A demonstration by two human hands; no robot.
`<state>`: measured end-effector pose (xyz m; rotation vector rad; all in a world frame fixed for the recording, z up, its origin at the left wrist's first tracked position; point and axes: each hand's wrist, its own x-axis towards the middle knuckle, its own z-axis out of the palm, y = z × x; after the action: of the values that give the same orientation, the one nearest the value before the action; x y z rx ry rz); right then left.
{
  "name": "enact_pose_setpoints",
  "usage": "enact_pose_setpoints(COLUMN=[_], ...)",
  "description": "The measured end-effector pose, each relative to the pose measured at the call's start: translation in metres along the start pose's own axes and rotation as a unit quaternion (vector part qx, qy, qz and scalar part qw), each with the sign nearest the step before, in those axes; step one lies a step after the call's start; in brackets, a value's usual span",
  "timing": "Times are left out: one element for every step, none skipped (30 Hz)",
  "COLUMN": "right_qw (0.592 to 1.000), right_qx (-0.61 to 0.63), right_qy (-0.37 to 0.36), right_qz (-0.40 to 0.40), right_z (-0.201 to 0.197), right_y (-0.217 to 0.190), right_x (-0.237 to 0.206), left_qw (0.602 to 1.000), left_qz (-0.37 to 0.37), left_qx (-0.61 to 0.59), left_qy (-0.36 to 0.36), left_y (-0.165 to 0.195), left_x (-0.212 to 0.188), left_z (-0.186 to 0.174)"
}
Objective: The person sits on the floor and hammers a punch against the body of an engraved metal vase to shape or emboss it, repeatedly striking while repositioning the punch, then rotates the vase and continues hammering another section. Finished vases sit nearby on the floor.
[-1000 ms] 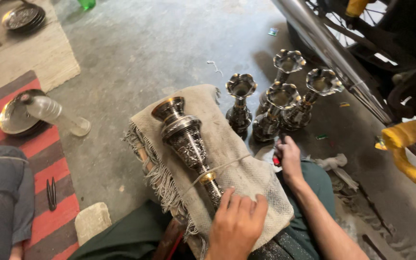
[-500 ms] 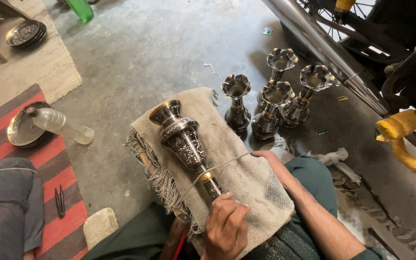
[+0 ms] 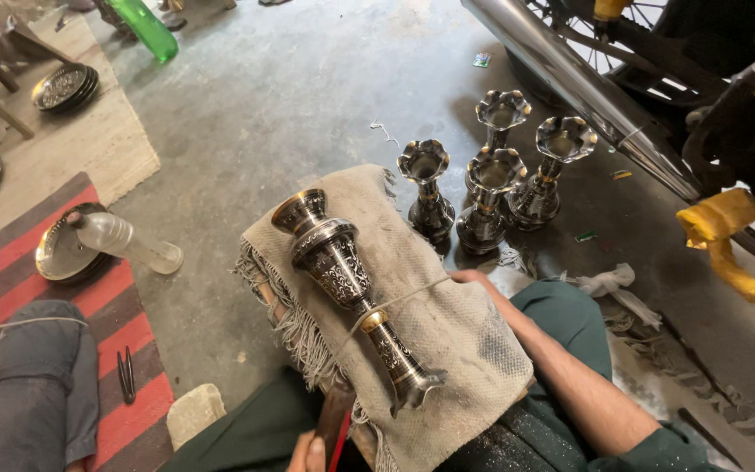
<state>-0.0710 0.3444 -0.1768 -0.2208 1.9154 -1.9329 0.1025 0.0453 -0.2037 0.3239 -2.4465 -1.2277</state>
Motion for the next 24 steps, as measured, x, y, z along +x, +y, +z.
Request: enact_pose_setpoints(right_qw=[0.999,0.995,0.988,0.981,0.967,0.948,0.945,0.937,0.922,0.911,0.895,0.875,0.858,0.841,0.817,0.789,0.805,0.813,0.832,0.848,0.882,0.908,0.924,0.930], right_qx=[-0.037,-0.074,-0.112,-0.087,-0.061,-0.035,0.013,0.062,0.113,0.062,0.009,-0.047,-0.066,-0.084,-0.157,-0.229,-0.206,-0.182,-0.194,-0.206,-0.225,-0.241,-0.252,-0.260], right_qy=[0.033,0.064,0.095,0.171,0.244,0.315,0.310,0.302,0.293,0.323,0.352,0.379,0.426,0.470,0.483,0.493,0.435,0.375,0.316,0.254,0.163,0.071,-0.021,-0.111], right_qz=[-0.013,-0.025,-0.038,-0.037,-0.036,-0.033,-0.101,-0.167,-0.228,-0.249,-0.274,-0.299,-0.279,-0.256,-0.272,-0.285,-0.347,-0.407,-0.413,-0.417,-0.380,-0.336,-0.286,-0.233], right_z=[-0.002,-0.005,-0.008,-0.013,-0.018,-0.021,-0.024,-0.025,-0.022,-0.018,-0.019,-0.021,-0.023,-0.022,-0.021,-0.017,-0.012,-0.006,0.003,0.012,0.016,0.021,0.027,0.033], right_y=[-0.001,-0.003,-0.006,-0.011,-0.016,-0.019,-0.022,-0.025,-0.028,-0.028,-0.024,-0.023,-0.024,-0.023,-0.023,-0.023,-0.022,-0.022,-0.020,-0.020,-0.021,-0.021,-0.021,-0.021], right_x=[-0.002,-0.004,-0.005,-0.003,0.000,0.000,-0.001,-0.002,-0.007,-0.014,-0.023,-0.033,-0.046,-0.060,-0.076,-0.092,-0.105,-0.117,-0.136,-0.152,-0.159,-0.163,-0.168,-0.170], left_qw=[1.000,0.999,0.999,0.998,0.997,0.995,0.993,0.994,0.989,0.986,0.981,0.975,0.978,0.978,0.977,0.974,0.970,0.964,0.950,0.935,0.917,0.887,0.851,0.811], left_qz=[-0.003,-0.007,-0.010,-0.013,-0.018,-0.022,-0.013,0.041,0.094,0.057,0.025,-0.009,0.035,0.076,0.119,0.149,0.179,0.212,0.255,0.296,0.336,0.402,0.466,0.528], left_qx=[-0.007,-0.014,-0.021,-0.030,-0.037,-0.045,-0.047,0.014,0.078,0.113,0.143,0.171,0.153,0.137,0.119,0.126,0.132,0.137,0.161,0.183,0.204,0.213,0.220,0.225], left_qy=[-0.015,-0.030,-0.044,-0.057,-0.070,-0.083,-0.107,-0.096,-0.089,-0.110,-0.126,-0.140,-0.138,-0.136,-0.132,-0.115,-0.100,-0.085,-0.078,-0.071,-0.063,-0.081,-0.100,-0.118], left_y=[-0.006,-0.008,-0.006,-0.003,-0.002,0.000,0.002,0.009,0.016,0.025,0.035,0.046,0.057,0.068,0.079,0.089,0.099,0.108,0.115,0.122,0.127,0.132,0.135,0.138], left_x=[0.000,-0.001,-0.001,-0.001,-0.002,-0.002,-0.004,-0.002,-0.001,0.002,0.010,0.019,0.024,0.029,0.036,0.041,0.044,0.051,0.059,0.066,0.073,0.081,0.089,0.096], left_z=[-0.001,-0.001,-0.002,-0.003,-0.006,-0.009,-0.015,-0.022,-0.032,-0.041,-0.046,-0.046,-0.046,-0.046,-0.045,-0.041,-0.037,-0.032,-0.029,-0.025,-0.021,-0.016,-0.011,-0.007])
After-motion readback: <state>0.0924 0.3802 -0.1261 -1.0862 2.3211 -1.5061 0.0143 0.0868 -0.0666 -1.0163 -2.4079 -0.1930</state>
